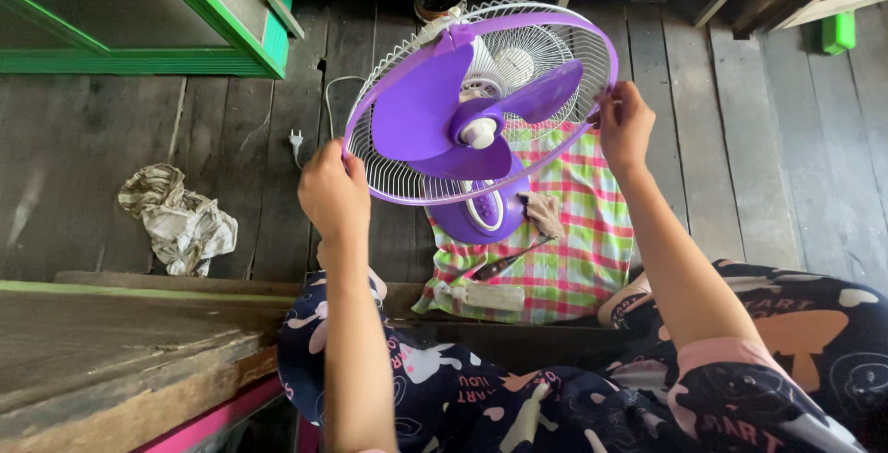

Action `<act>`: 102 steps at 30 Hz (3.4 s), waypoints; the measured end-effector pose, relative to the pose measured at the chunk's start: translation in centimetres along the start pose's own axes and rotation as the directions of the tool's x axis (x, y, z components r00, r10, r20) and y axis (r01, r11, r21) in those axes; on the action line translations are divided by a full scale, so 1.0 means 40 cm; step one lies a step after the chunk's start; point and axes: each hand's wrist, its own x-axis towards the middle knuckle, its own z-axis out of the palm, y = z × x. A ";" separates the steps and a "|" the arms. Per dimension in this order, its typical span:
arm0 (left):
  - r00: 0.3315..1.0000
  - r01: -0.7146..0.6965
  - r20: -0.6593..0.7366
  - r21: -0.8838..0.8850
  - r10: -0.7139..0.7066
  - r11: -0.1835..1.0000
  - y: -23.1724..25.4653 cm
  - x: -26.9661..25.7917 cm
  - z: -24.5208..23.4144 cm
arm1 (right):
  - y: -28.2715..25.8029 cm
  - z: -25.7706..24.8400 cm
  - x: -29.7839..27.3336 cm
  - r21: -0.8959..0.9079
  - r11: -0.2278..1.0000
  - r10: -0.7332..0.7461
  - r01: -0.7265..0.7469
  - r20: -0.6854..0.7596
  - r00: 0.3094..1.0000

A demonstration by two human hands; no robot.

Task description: The person assembles a purple table fan by hand. They attach the fan blades to the motor, secure them with a nut, and then fit the front and rear protective grilles onto the fan head.

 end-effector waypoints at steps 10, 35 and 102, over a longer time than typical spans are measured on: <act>0.980 -0.182 0.033 -0.227 0.194 0.957 0.021 0.064 -0.053 | -0.135 -0.012 0.025 -0.237 0.934 -0.281 0.266 -0.029 0.959; 0.883 -0.454 -0.102 -0.437 0.458 0.777 0.147 0.206 -0.017 | -0.424 0.046 0.100 -0.432 0.621 -0.691 0.654 0.092 0.717; 0.890 -0.456 -0.153 -0.327 0.430 0.828 0.229 0.213 -0.010 | -0.581 0.162 0.126 -0.327 0.441 -0.759 0.836 0.360 0.542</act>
